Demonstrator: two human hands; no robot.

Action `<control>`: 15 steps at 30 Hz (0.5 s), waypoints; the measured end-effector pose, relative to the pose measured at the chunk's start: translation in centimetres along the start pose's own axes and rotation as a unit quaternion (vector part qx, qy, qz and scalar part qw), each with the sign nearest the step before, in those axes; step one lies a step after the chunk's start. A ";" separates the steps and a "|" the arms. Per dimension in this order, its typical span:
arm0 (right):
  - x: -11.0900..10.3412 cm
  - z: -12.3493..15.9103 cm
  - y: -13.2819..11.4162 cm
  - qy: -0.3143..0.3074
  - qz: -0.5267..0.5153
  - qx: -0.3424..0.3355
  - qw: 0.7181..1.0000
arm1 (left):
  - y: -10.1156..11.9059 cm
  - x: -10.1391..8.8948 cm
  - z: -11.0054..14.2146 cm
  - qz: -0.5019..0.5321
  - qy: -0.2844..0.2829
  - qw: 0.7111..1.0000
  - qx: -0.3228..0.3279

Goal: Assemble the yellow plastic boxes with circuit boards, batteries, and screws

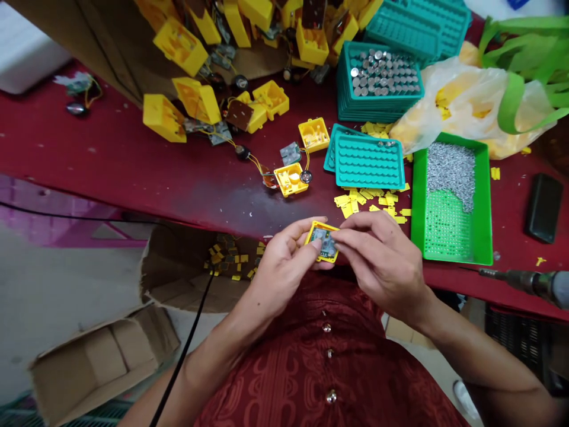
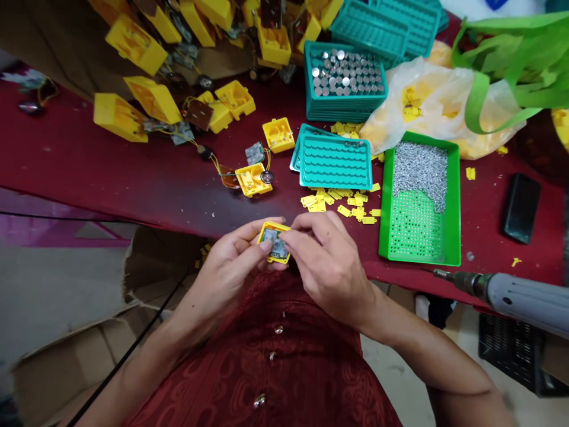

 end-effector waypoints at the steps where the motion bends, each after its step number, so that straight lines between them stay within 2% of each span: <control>1: 0.1 0.2 0.1 0.016 0.007 -0.008 1.000 | -0.1 0.0 0.0 -0.001 0.001 1.000 -0.001; 6: 1.0 0.8 0.6 0.048 0.013 -0.038 0.998 | -0.5 0.0 0.0 -0.019 0.006 1.000 0.005; 12: 1.4 1.6 1.1 0.077 0.006 -0.016 0.997 | -0.3 0.3 0.3 -0.084 0.008 0.996 0.034; 15: 1.3 1.9 1.3 0.085 -0.007 0.013 0.996 | -0.5 0.7 0.1 -0.060 -0.015 0.998 0.018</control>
Point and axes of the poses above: each hand's wrist, its own z-axis away from the middle knuckle, its own x-axis out of the palm, y = z × x, the point moved 2 cm from there along -z, towards the middle knuckle, and after that the axes turned 14 degrees about x, right-handed, at the moved point
